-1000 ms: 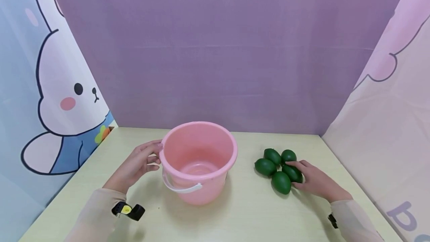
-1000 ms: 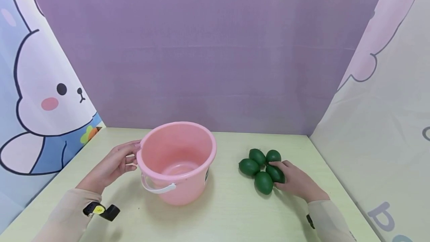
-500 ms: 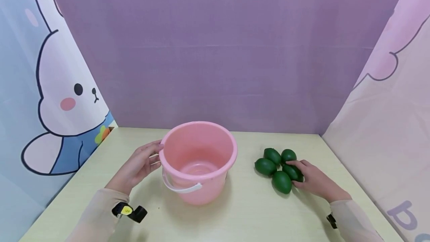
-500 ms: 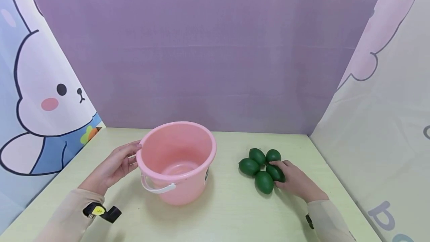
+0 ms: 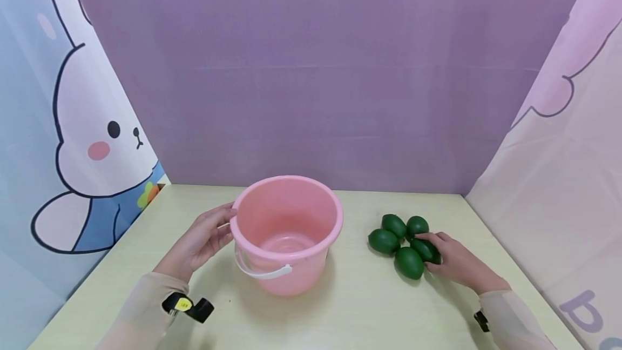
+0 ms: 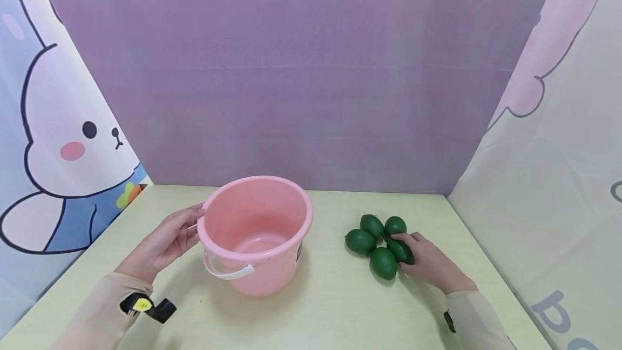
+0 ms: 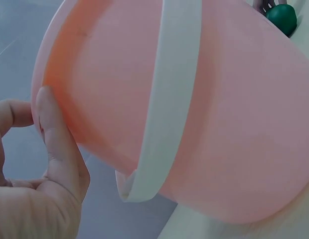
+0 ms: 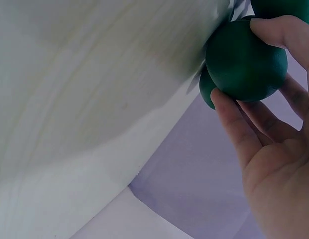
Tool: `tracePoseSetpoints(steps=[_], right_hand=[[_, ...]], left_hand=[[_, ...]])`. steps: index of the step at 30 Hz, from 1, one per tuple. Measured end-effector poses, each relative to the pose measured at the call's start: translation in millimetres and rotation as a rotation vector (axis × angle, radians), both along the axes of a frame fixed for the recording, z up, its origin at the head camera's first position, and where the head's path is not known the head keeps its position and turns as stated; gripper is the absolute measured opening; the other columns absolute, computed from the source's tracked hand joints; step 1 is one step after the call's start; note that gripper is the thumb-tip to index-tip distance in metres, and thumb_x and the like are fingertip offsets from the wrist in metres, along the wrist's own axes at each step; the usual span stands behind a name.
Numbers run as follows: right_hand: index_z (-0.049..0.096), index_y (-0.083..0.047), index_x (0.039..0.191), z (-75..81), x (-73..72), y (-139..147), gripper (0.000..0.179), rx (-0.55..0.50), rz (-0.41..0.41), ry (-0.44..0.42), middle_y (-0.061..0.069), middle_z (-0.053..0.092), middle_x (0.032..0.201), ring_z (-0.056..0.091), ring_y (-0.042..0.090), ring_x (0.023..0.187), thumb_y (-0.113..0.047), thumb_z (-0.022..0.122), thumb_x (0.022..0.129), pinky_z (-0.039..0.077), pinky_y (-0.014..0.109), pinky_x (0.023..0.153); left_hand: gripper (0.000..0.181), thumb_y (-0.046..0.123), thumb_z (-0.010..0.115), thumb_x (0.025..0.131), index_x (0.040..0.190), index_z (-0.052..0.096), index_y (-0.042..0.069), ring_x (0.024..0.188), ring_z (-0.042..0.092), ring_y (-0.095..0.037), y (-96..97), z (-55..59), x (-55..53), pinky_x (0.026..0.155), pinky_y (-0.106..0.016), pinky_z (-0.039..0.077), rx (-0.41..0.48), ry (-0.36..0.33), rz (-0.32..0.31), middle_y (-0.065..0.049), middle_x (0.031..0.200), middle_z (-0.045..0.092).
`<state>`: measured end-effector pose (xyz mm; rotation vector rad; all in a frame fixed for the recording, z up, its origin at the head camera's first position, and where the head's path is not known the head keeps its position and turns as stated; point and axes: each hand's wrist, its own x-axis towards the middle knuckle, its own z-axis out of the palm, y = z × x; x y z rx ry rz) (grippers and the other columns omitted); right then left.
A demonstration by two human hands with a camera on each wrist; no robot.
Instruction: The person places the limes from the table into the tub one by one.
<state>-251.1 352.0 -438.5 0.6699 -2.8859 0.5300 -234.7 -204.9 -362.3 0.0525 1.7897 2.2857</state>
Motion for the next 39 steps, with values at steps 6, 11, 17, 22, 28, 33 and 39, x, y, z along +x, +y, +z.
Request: tracePoseSetpoints(steps=[6, 11, 17, 22, 28, 33, 39], right_hand=[[0.057, -0.006, 0.134, 2.1, -0.5, 2, 0.062, 0.007, -0.003, 0.014, 0.018, 0.059, 0.113, 0.062, 0.031, 0.096, -0.012, 0.082, 0.078, 0.056, 0.051, 0.081], [0.056, -0.006, 0.135, 4.9, -1.5, 4, 0.063, 0.008, 0.011, 0.038, 0.017, 0.059, 0.114, 0.063, 0.030, 0.096, -0.013, 0.082, 0.079, 0.056, 0.050, 0.081], [0.056, -0.005, 0.135, 9.7, 0.5, 3, 0.063, 0.007, 0.028, 0.071, 0.016, 0.060, 0.113, 0.062, 0.025, 0.092, -0.013, 0.082, 0.078, 0.057, 0.046, 0.077], [0.055, -0.004, 0.136, 13.4, 2.0, 3, 0.063, 0.008, 0.033, 0.093, 0.016, 0.060, 0.112, 0.061, 0.020, 0.088, -0.011, 0.081, 0.078, 0.057, 0.042, 0.074], [0.056, -0.004, 0.135, 19.6, 3.3, 1, 0.062, 0.002, 0.050, 0.120, 0.017, 0.060, 0.112, 0.060, 0.018, 0.087, -0.008, 0.080, 0.078, 0.056, 0.037, 0.071], [0.056, -0.004, 0.134, 24.4, 4.5, 0, 0.062, -0.006, 0.060, 0.140, 0.016, 0.060, 0.111, 0.059, 0.017, 0.084, -0.007, 0.082, 0.078, 0.055, 0.034, 0.068], [0.057, -0.004, 0.134, 28.2, 5.9, 0, 0.063, -0.012, 0.062, 0.147, 0.018, 0.060, 0.113, 0.059, 0.017, 0.083, -0.006, 0.083, 0.077, 0.053, 0.030, 0.063]], left_hand=[[0.057, 0.022, 0.060, 0.101, 0.149, 0.038, 0.002, 0.086, 0.063, -0.006, 0.1, 0.1, -0.1, 0.074, -0.016, 0.057, 0.008, -0.004, -0.004, -0.004, 0.116, 0.059], [0.057, 0.023, 0.061, 0.101, 0.149, 0.038, 0.002, 0.087, 0.063, -0.007, 0.7, 1.2, 0.9, 0.074, -0.016, 0.057, 0.020, -0.009, -0.005, -0.005, 0.116, 0.059], [0.057, 0.022, 0.059, 0.102, 0.149, 0.036, 0.000, 0.086, 0.062, -0.006, 0.8, 0.8, 1.5, 0.074, -0.016, 0.057, 0.030, -0.004, -0.015, -0.005, 0.115, 0.058], [0.059, 0.022, 0.058, 0.103, 0.151, 0.033, -0.001, 0.086, 0.062, -0.006, 1.3, 1.0, 1.4, 0.074, -0.015, 0.057, 0.028, -0.005, -0.013, -0.006, 0.116, 0.057], [0.059, 0.022, 0.058, 0.102, 0.151, 0.033, -0.001, 0.088, 0.061, -0.007, 1.2, 1.1, 1.6, 0.075, -0.015, 0.057, 0.026, -0.005, -0.008, -0.006, 0.117, 0.057], [0.059, 0.023, 0.060, 0.102, 0.150, 0.036, 0.000, 0.089, 0.061, -0.008, 0.8, 0.3, 1.1, 0.076, -0.017, 0.057, 0.027, -0.005, -0.009, -0.006, 0.118, 0.056], [0.056, 0.025, 0.061, 0.101, 0.148, 0.039, 0.003, 0.091, 0.062, -0.009, 0.7, 0.1, 0.7, 0.077, -0.017, 0.057, 0.024, -0.013, 0.002, -0.007, 0.122, 0.055]])
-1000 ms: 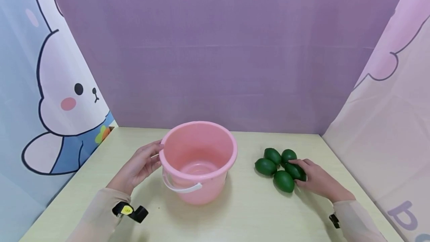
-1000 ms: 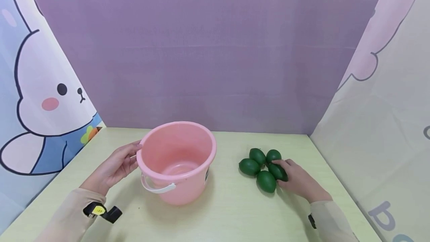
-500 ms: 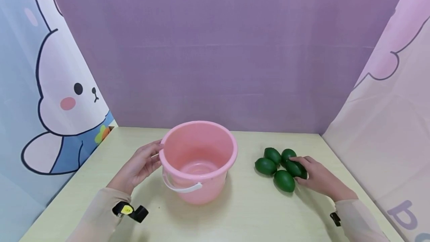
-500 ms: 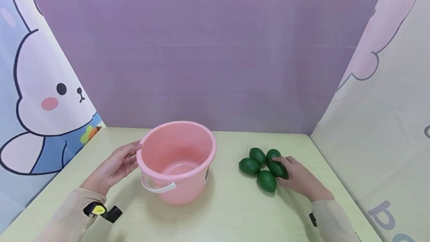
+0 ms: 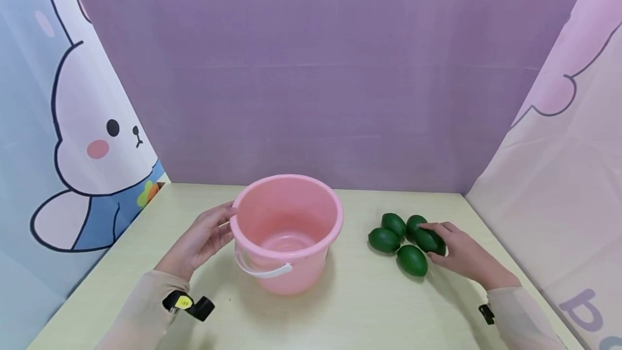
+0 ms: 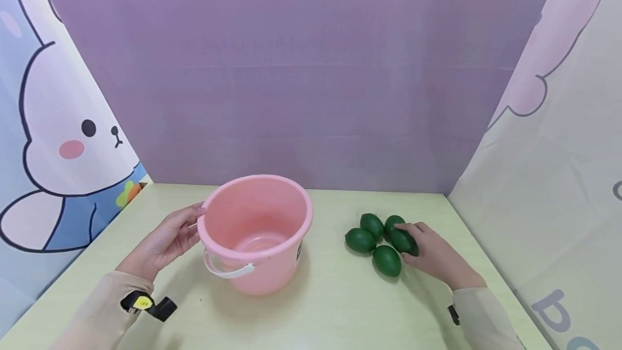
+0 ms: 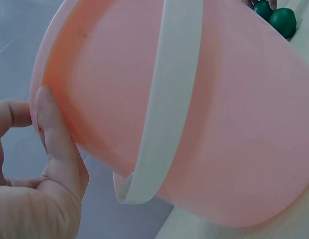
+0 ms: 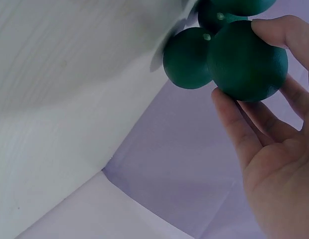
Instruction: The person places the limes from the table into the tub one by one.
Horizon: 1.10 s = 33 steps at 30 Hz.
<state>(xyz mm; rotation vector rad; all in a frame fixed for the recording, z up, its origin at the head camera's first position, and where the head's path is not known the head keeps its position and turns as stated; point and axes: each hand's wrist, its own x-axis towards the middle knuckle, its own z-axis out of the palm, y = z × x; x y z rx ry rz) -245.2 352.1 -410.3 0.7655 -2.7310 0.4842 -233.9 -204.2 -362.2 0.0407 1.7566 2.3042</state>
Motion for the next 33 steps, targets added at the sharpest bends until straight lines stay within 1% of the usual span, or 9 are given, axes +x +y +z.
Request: tracePoseSetpoints(steps=[9, 16, 20, 27, 28, 33], right_hand=[[0.057, -0.005, 0.132, 3.0, -0.2, 1, 0.062, 0.009, 0.010, 0.045, 0.016, 0.060, 0.112, 0.063, 0.022, 0.087, -0.006, 0.083, 0.076, 0.057, 0.034, 0.066], [0.057, -0.004, 0.132, 4.6, 0.2, -1, 0.061, 0.011, 0.007, 0.055, 0.015, 0.060, 0.112, 0.063, 0.023, 0.089, -0.007, 0.082, 0.077, 0.059, 0.036, 0.069], [0.057, -0.004, 0.132, 5.5, 0.8, -4, 0.061, 0.012, 0.010, 0.066, 0.014, 0.060, 0.112, 0.063, 0.023, 0.091, -0.006, 0.082, 0.076, 0.059, 0.037, 0.071], [0.058, -0.005, 0.132, 11.3, 0.1, -8, 0.063, -0.005, 0.044, 0.118, 0.013, 0.060, 0.112, 0.064, 0.024, 0.091, -0.004, 0.083, 0.075, 0.059, 0.037, 0.070], [0.058, -0.006, 0.132, 11.9, -0.2, -8, 0.062, -0.006, 0.047, 0.120, 0.013, 0.060, 0.112, 0.064, 0.024, 0.091, -0.005, 0.083, 0.075, 0.059, 0.037, 0.070], [0.058, -0.007, 0.133, 14.5, -1.5, -11, 0.062, -0.010, 0.059, 0.139, 0.009, 0.060, 0.112, 0.063, 0.020, 0.092, -0.005, 0.082, 0.076, 0.059, 0.034, 0.070]], left_hand=[[0.058, 0.023, 0.060, 0.102, 0.150, 0.036, 0.001, 0.090, 0.061, -0.007, -0.2, 0.2, 0.7, 0.077, -0.016, 0.057, -0.003, 0.016, -0.016, -0.006, 0.119, 0.055], [0.060, 0.024, 0.060, 0.101, 0.151, 0.034, 0.001, 0.089, 0.062, -0.007, 0.5, 0.8, 0.6, 0.075, -0.016, 0.057, 0.007, -0.008, -0.004, -0.006, 0.120, 0.056], [0.059, 0.023, 0.061, 0.101, 0.150, 0.036, 0.001, 0.090, 0.062, -0.008, 0.9, 0.6, 0.2, 0.076, -0.016, 0.057, 0.009, -0.001, -0.007, -0.006, 0.121, 0.055], [0.058, 0.025, 0.061, 0.101, 0.149, 0.038, 0.003, 0.090, 0.062, -0.008, 0.6, 0.9, 0.2, 0.076, -0.016, 0.057, 0.008, 0.000, -0.007, -0.006, 0.121, 0.055], [0.057, 0.024, 0.060, 0.102, 0.150, 0.037, 0.002, 0.090, 0.061, -0.007, 0.2, 0.8, 0.2, 0.076, -0.016, 0.057, 0.006, 0.005, -0.013, -0.006, 0.121, 0.055], [0.056, 0.026, 0.061, 0.101, 0.148, 0.040, 0.003, 0.091, 0.061, -0.008, -0.2, -0.3, -0.2, 0.077, -0.017, 0.057, 0.002, 0.009, -0.005, -0.006, 0.122, 0.054]])
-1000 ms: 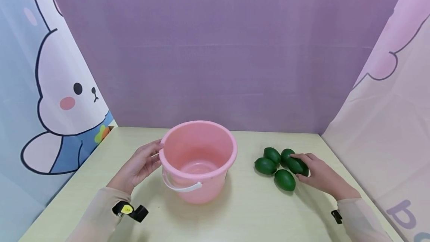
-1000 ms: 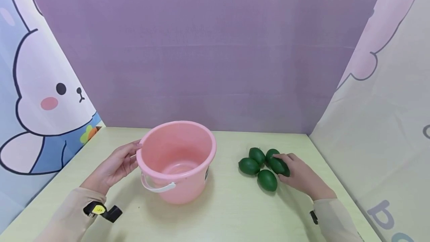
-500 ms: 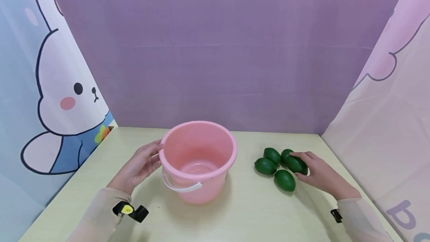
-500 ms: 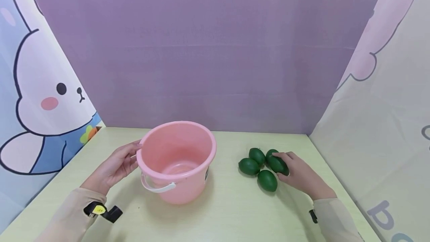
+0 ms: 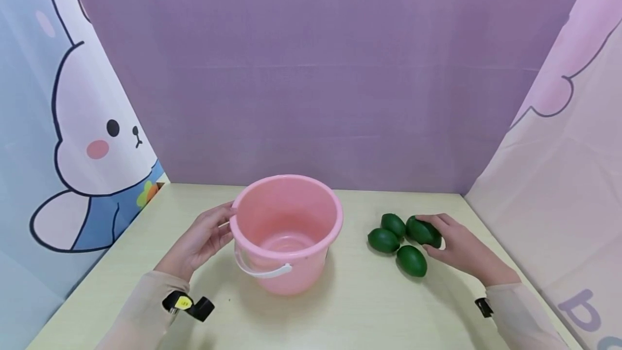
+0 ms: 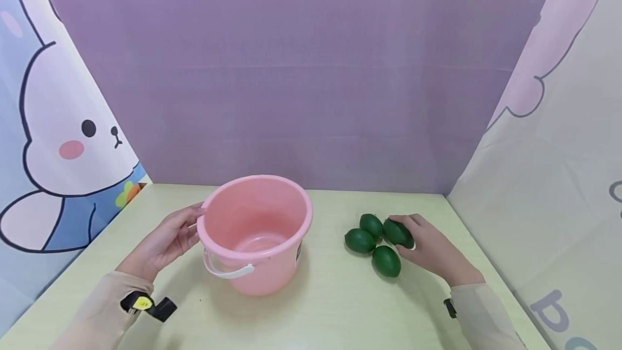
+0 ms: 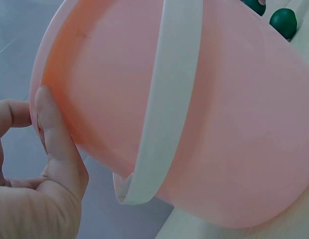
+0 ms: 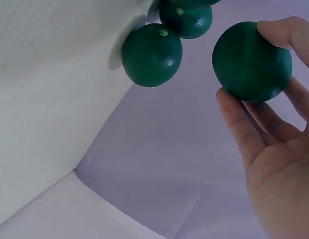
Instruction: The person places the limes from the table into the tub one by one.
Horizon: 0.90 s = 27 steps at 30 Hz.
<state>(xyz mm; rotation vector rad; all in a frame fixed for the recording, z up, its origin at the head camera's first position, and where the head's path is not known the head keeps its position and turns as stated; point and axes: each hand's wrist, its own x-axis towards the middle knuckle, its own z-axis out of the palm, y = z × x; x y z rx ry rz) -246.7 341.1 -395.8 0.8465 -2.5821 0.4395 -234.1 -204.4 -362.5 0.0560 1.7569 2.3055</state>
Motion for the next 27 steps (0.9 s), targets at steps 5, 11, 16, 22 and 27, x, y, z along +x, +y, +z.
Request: tracePoseSetpoints(steps=[5, 11, 16, 22, 27], right_hand=[[0.057, -0.009, 0.134, 4.3, -0.8, -3, 0.064, -0.009, 0.022, 0.028, 0.007, 0.060, 0.113, 0.062, 0.019, 0.095, -0.004, 0.082, 0.075, 0.058, 0.033, 0.071], [0.056, -0.009, 0.136, 10.9, -0.8, -8, 0.065, -0.010, 0.036, 0.034, 0.006, 0.059, 0.113, 0.062, 0.018, 0.095, -0.003, 0.081, 0.076, 0.058, 0.031, 0.070], [0.057, -0.009, 0.136, 16.3, -1.8, -13, 0.065, 0.003, 0.042, 0.057, 0.005, 0.060, 0.113, 0.062, 0.017, 0.095, -0.005, 0.081, 0.076, 0.059, 0.034, 0.072], [0.057, -0.010, 0.136, 21.5, -2.6, -18, 0.065, 0.005, 0.048, 0.069, 0.005, 0.060, 0.115, 0.063, 0.018, 0.096, -0.007, 0.082, 0.076, 0.059, 0.034, 0.073], [0.057, -0.010, 0.136, 24.5, -2.9, -24, 0.065, -0.010, 0.057, 0.062, 0.006, 0.060, 0.117, 0.062, 0.019, 0.099, -0.007, 0.083, 0.077, 0.060, 0.035, 0.075]], left_hand=[[0.056, 0.026, 0.061, 0.101, 0.148, 0.040, 0.004, 0.091, 0.061, -0.009, 0.5, -0.4, -0.9, 0.076, -0.017, 0.057, 0.003, -0.007, 0.006, -0.006, 0.121, 0.055], [0.056, 0.026, 0.061, 0.101, 0.149, 0.040, 0.004, 0.092, 0.062, -0.009, 0.4, -0.4, -1.0, 0.077, -0.017, 0.057, -0.001, -0.007, 0.008, -0.006, 0.122, 0.055], [0.058, 0.026, 0.061, 0.101, 0.150, 0.039, 0.005, 0.093, 0.061, -0.010, 0.0, -0.6, -1.1, 0.078, -0.017, 0.057, -0.005, -0.009, 0.009, -0.005, 0.123, 0.055], [0.058, 0.026, 0.061, 0.101, 0.150, 0.039, 0.005, 0.092, 0.061, -0.010, 0.8, -0.9, -1.6, 0.078, -0.018, 0.057, 0.003, -0.010, 0.006, -0.006, 0.122, 0.055], [0.057, 0.025, 0.061, 0.101, 0.149, 0.039, 0.004, 0.091, 0.062, -0.009, 1.2, -1.4, -1.9, 0.076, -0.017, 0.057, 0.011, -0.008, 0.004, -0.006, 0.121, 0.055]])
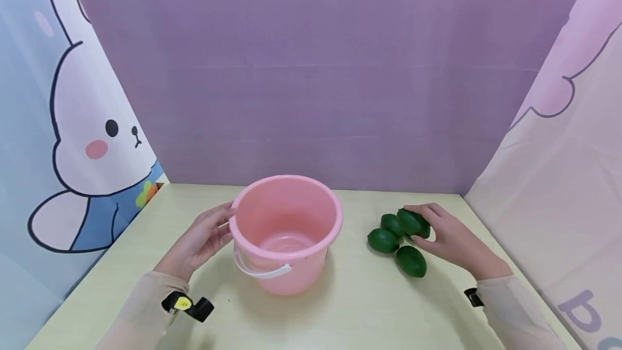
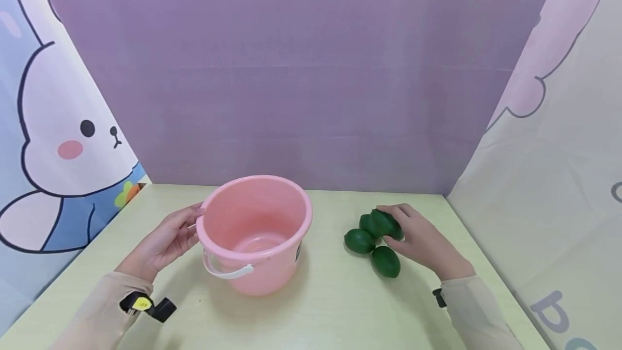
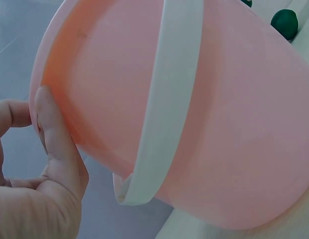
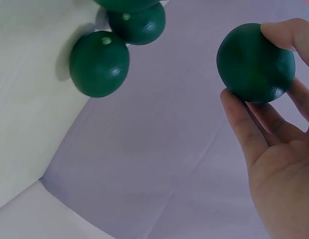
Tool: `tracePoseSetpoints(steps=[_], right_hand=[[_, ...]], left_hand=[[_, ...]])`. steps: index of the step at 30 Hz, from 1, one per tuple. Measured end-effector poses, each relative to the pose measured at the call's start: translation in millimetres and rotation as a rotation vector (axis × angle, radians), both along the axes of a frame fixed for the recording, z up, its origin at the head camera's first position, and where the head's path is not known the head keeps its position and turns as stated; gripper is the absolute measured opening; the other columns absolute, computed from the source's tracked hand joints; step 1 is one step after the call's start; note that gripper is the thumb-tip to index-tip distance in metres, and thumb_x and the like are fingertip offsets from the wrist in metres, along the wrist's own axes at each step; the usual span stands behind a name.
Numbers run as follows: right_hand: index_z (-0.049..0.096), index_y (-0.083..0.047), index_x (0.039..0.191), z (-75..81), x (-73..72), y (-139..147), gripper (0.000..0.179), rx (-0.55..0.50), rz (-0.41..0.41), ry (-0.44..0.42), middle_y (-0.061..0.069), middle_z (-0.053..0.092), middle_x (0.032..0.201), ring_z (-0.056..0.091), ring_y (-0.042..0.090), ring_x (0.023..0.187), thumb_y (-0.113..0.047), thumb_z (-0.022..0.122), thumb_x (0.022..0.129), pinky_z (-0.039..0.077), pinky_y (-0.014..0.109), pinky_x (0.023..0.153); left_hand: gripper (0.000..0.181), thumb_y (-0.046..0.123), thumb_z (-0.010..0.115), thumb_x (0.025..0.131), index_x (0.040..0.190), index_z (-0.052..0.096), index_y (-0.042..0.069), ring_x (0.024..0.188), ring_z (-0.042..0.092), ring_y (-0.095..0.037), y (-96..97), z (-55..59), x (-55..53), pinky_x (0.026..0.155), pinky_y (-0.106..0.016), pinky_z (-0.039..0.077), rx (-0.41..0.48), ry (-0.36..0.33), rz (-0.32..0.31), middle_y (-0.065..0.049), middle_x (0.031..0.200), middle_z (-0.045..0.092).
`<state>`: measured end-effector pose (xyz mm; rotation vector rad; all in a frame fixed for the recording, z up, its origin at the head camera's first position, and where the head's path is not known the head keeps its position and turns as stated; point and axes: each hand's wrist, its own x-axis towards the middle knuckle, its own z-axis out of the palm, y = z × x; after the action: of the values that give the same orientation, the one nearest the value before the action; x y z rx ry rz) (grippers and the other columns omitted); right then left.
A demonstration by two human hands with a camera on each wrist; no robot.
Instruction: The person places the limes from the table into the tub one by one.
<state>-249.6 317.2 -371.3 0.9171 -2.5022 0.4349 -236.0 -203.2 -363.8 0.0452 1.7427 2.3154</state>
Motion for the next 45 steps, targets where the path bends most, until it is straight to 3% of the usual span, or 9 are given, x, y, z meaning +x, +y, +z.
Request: tracePoseSetpoints(steps=[13, 21, 28, 37, 45], right_hand=[[0.054, -0.013, 0.139, 3.7, -0.7, -14, 0.067, -0.034, 0.045, -0.016, 0.002, 0.057, 0.125, 0.058, 0.014, 0.104, -0.008, 0.081, 0.078, 0.056, 0.026, 0.077], [0.055, -0.018, 0.140, 10.8, 0.1, -22, 0.068, -0.021, 0.027, 0.011, -0.002, 0.056, 0.125, 0.058, 0.011, 0.105, -0.015, 0.083, 0.078, 0.057, 0.034, 0.083], [0.054, -0.015, 0.141, 17.8, 0.7, -31, 0.068, -0.007, 0.061, 0.045, 0.003, 0.056, 0.127, 0.059, 0.018, 0.109, -0.014, 0.082, 0.080, 0.055, 0.037, 0.087], [0.053, -0.012, 0.142, 26.2, 0.4, -41, 0.068, -0.006, 0.136, 0.096, 0.005, 0.055, 0.134, 0.056, 0.020, 0.118, -0.014, 0.081, 0.079, 0.043, 0.019, 0.100], [0.052, -0.010, 0.143, 34.1, -0.8, -51, 0.066, -0.006, 0.191, 0.116, 0.005, 0.055, 0.133, 0.055, 0.020, 0.120, -0.016, 0.077, 0.082, 0.041, 0.017, 0.103]], left_hand=[[0.058, 0.027, 0.061, 0.101, 0.150, 0.038, 0.004, 0.093, 0.062, -0.009, -0.2, 0.7, 1.0, 0.078, -0.018, 0.057, -0.021, -0.002, 0.005, -0.006, 0.124, 0.054], [0.058, 0.026, 0.060, 0.102, 0.150, 0.038, 0.003, 0.096, 0.061, -0.010, -0.2, 1.7, 0.6, 0.080, -0.018, 0.057, -0.035, 0.006, 0.002, -0.006, 0.127, 0.052], [0.055, 0.026, 0.061, 0.102, 0.148, 0.042, 0.004, 0.094, 0.060, -0.011, -0.6, 0.6, 0.4, 0.078, -0.017, 0.057, -0.026, 0.011, 0.001, -0.006, 0.122, 0.054], [0.055, 0.029, 0.060, 0.102, 0.149, 0.042, 0.007, 0.097, 0.060, -0.011, -1.1, 1.0, 0.4, 0.081, -0.019, 0.057, -0.024, 0.010, -0.010, -0.005, 0.125, 0.055], [0.051, 0.026, 0.061, 0.102, 0.146, 0.045, 0.007, 0.093, 0.061, -0.010, -1.4, 0.6, 0.2, 0.079, -0.018, 0.057, -0.011, 0.007, -0.008, -0.005, 0.120, 0.056]])
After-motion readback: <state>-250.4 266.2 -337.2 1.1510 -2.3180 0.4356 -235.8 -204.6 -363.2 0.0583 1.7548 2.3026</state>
